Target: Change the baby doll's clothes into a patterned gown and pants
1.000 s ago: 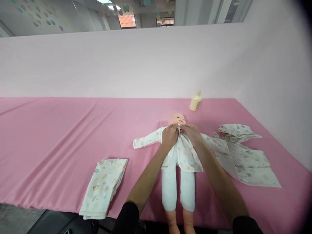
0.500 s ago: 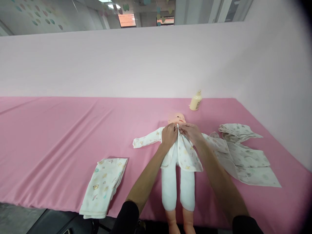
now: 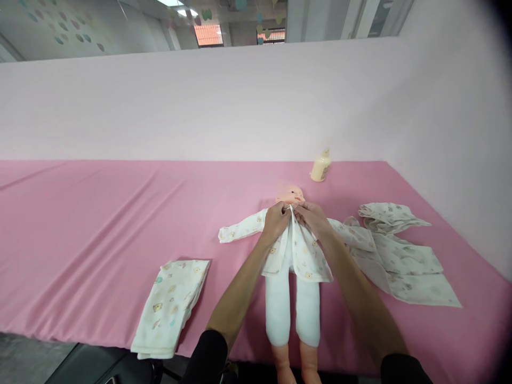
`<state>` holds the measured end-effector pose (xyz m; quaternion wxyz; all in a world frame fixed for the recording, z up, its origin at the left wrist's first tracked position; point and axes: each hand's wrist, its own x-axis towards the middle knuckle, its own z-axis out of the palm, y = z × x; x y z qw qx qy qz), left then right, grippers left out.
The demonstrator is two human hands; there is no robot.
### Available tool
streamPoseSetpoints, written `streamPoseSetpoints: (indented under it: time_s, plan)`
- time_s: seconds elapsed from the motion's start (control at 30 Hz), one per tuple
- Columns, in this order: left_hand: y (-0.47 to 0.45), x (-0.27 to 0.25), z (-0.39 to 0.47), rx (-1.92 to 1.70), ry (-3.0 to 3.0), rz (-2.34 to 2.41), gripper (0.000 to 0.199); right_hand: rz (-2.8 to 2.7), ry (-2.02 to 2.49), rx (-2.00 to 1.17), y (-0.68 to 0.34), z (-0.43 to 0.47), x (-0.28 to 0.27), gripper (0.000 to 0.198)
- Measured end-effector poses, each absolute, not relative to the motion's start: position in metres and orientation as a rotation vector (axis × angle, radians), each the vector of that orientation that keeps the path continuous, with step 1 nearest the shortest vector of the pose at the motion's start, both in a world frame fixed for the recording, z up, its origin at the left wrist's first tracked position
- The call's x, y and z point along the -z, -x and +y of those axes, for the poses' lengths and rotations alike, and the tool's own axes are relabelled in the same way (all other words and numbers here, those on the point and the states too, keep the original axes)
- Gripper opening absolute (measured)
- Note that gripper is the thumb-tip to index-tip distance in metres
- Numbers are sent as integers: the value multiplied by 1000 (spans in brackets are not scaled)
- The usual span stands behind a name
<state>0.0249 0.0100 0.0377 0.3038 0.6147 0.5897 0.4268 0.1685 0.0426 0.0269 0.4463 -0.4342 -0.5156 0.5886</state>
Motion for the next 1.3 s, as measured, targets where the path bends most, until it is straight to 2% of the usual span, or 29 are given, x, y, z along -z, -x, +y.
streamPoseSetpoints:
  time_s: [0.37, 0.73, 0.83, 0.97, 1.03, 1.2, 1.3]
  plan:
    - [-23, -39, 10, -1115, -1653, 1510, 19, -1471, 1009, -1434, -177, 44, -30, 29]
    - [-16, -37, 15, -1139, -1526, 1455, 18, -1818, 1267, -1043, -183, 42, -35, 24]
    - [-11, -46, 11, -1012, -1661, 1561, 19, -1831, 1371, -1025, -189, 37, -46, 22]
    - [-3, -60, 2, -688, -1845, 1725, 19, -1934, 1447, -1093, -187, 21, -62, 31]
    - [0, -66, -3, -551, -1894, 1780, 20, -2015, 1469, -1017, -182, 13, -67, 32]
    - [3, -77, -12, -397, -1956, 1789, 20, -2202, 1619, -706, -165, -2, -71, 11]
    - [5, -79, -14, -351, -1960, 1796, 14, -2246, 1683, -584, -158, -9, -72, 10]
